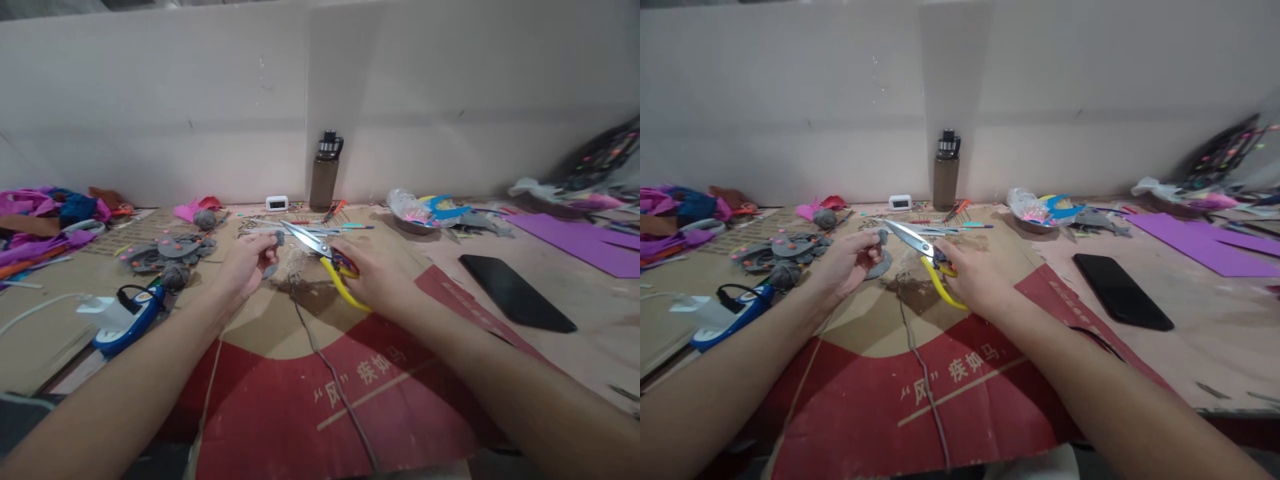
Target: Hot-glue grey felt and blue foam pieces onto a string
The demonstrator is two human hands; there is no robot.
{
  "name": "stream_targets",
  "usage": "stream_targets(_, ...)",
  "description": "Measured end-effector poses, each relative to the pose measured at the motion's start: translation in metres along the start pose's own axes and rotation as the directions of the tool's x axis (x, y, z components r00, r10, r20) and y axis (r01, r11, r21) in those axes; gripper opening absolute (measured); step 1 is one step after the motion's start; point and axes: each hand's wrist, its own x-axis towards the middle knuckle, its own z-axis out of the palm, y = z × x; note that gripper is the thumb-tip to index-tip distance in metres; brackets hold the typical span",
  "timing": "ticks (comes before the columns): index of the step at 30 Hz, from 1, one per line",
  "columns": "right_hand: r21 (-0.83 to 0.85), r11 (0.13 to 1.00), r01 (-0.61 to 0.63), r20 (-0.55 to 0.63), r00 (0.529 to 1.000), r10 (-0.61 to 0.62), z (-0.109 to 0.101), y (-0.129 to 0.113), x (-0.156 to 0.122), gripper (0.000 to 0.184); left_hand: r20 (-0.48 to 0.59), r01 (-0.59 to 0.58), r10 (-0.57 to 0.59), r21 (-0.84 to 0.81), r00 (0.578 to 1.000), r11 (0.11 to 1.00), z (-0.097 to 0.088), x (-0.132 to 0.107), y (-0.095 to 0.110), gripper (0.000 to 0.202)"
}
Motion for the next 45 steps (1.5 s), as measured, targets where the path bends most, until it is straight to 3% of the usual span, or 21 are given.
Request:
stream_targets(4, 0.094, 0.995, -0.020, -0.013, 1.000, 0.021, -0.0032, -0.0035, 0.0019, 0.047, -0.033, -0.013, 0.013, 0.025, 0.999, 1.000, 0.0001, -0.0001, 0.0017, 0.009)
stream_targets(12, -0.047, 0.999, -0.015, 0.028, 0.999, 0.016, -0.0036, -0.0067, -0.0003, 0.052, 0.011, -0.054, 0.053, 0.081, 0.999, 0.995, -0.0020, 0.0002, -0.0011, 0.009)
stream_targets(27, -0.191, 0.981, 0.012, 0.069, 0.998, 0.002, -0.0038, -0.0037, 0.0008, 0.050, 0.024, -0.009, 0.008, 0.042, 1.000, 0.999, -0.0009, -0.0008, -0.0032, 0.012)
stream_targets(45, -0.082, 0.997, 0.005, 0.035, 0.999, -0.002, -0.0045, -0.0036, 0.0005, 0.048, 0.027, 0.067, -0.066, -0.022, 0.997, 0.998, -0.0024, 0.0006, 0.0010, 0.008)
